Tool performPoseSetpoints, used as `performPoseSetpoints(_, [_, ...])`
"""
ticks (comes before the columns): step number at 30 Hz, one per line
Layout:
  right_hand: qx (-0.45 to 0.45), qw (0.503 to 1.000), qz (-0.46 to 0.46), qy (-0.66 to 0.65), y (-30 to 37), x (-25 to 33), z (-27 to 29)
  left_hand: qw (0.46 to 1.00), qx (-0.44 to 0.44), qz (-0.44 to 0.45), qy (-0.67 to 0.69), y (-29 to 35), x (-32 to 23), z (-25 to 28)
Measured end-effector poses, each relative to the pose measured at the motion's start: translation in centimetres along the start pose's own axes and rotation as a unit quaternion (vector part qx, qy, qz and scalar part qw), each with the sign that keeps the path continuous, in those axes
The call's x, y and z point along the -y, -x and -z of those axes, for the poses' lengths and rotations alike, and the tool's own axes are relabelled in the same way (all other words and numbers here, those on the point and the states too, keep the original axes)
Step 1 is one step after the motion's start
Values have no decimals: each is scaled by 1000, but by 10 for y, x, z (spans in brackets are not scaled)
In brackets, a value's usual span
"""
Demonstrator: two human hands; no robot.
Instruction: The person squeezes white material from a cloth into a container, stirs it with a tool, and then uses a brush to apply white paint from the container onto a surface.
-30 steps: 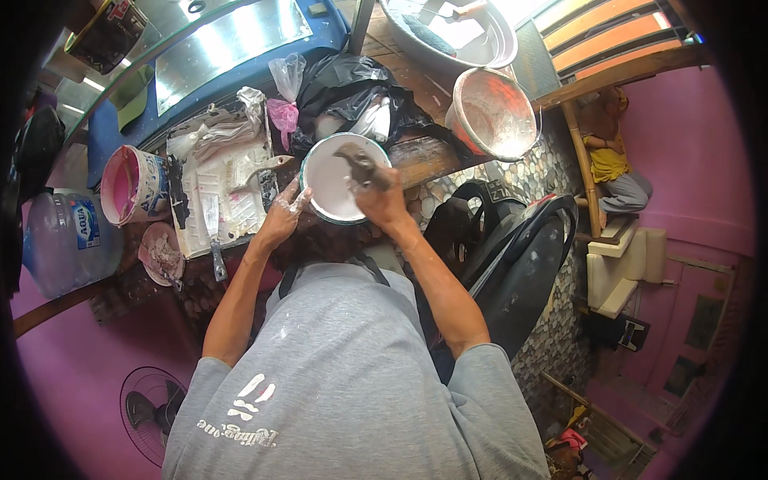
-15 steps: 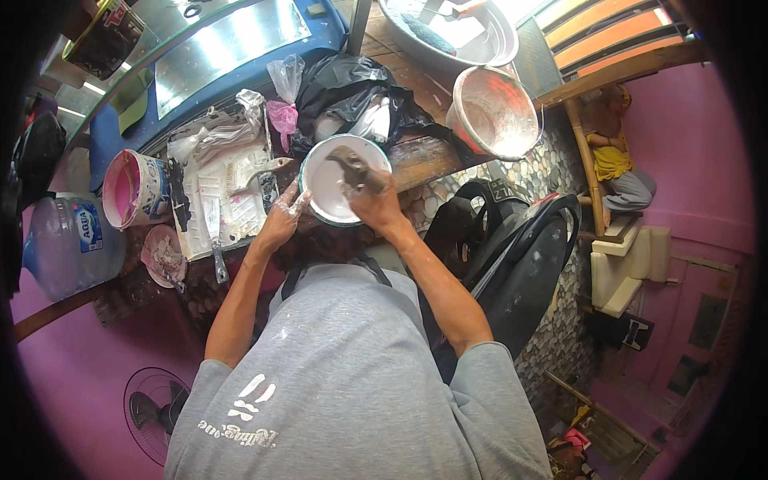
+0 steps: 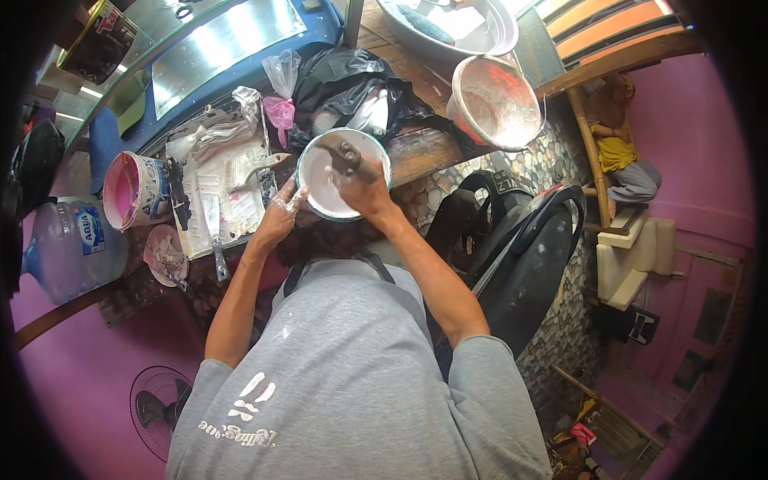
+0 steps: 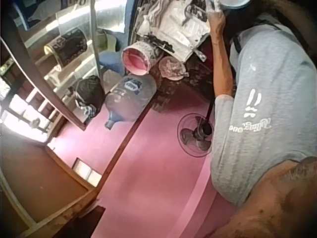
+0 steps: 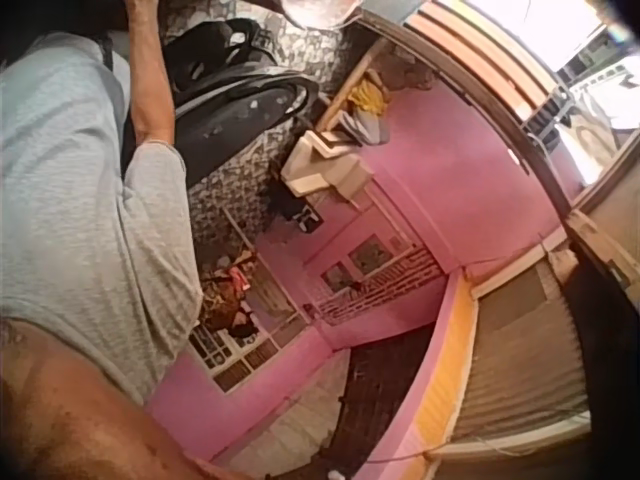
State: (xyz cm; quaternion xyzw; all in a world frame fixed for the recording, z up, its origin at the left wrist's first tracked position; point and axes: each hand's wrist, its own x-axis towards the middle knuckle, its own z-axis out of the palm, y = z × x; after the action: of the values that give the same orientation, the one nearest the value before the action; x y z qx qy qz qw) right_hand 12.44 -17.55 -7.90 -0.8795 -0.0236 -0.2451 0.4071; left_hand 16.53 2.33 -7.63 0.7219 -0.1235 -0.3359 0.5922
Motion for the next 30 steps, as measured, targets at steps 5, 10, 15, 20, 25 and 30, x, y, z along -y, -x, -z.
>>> performPoseSetpoints(5, [-9,997,-80,13,-8,-1,26,986,-70,-127,-85,-6,39,6])
performPoseSetpoints(10, [15,994,-92,-48,-2,15,4,999,-23,-28,-29,-2,16,3])
performPoseSetpoints(15, [-24,1000,-5,-9,-22,-2,5,998,7,44,47,-1,23,9])
performPoseSetpoints(20, [38,995,-81,-52,5,15,24,997,-46,-26,-61,-1,24,5])
performPoseSetpoints(25, [-11,997,-39,-66,-26,2,-8,998,17,45,34,0,12,7])
performPoseSetpoints(30, [0,999,-47,-1,-12,-4,21,993,-53,-75,-73,-2,30,7])
